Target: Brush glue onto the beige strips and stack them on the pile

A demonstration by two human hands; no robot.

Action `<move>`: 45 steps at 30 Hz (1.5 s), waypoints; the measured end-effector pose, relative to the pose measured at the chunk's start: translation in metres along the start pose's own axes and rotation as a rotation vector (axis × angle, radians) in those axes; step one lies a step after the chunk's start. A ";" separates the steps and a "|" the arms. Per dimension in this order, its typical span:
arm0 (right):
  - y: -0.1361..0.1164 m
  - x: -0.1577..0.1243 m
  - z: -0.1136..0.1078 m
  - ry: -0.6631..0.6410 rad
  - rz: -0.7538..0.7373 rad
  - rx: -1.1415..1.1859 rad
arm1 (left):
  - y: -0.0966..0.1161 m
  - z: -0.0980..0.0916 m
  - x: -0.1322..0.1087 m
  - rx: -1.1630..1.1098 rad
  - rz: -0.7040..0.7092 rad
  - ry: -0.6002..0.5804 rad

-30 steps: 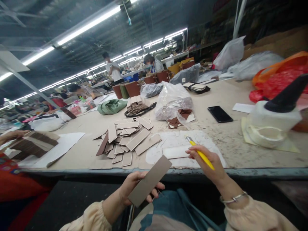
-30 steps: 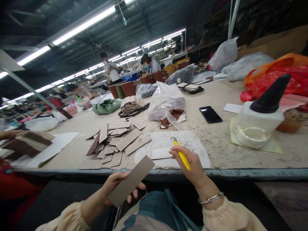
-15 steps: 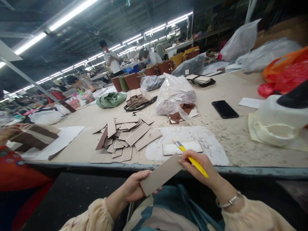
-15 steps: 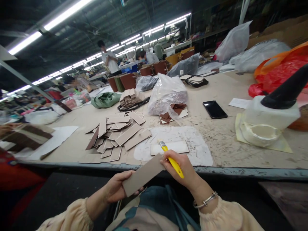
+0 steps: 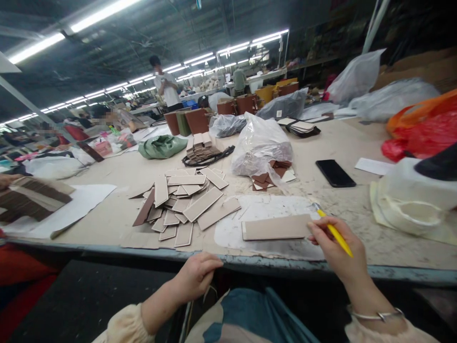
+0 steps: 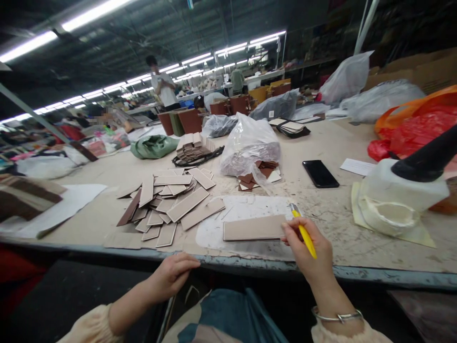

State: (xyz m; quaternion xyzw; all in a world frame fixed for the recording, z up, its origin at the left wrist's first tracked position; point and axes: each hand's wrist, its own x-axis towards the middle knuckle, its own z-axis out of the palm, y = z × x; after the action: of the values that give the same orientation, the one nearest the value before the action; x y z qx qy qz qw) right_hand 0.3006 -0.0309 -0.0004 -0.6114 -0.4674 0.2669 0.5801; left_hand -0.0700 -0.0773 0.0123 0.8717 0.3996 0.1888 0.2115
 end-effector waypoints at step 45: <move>0.030 0.010 0.021 -0.137 -0.042 -0.363 | -0.037 0.036 0.095 0.095 0.288 0.117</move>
State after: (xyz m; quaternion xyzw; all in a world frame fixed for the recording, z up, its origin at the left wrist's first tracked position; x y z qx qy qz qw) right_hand 0.2946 -0.0090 -0.0314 -0.6766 -0.5589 0.2069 0.4324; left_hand -0.0173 0.0107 -0.0217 0.9165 0.2907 0.2485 0.1174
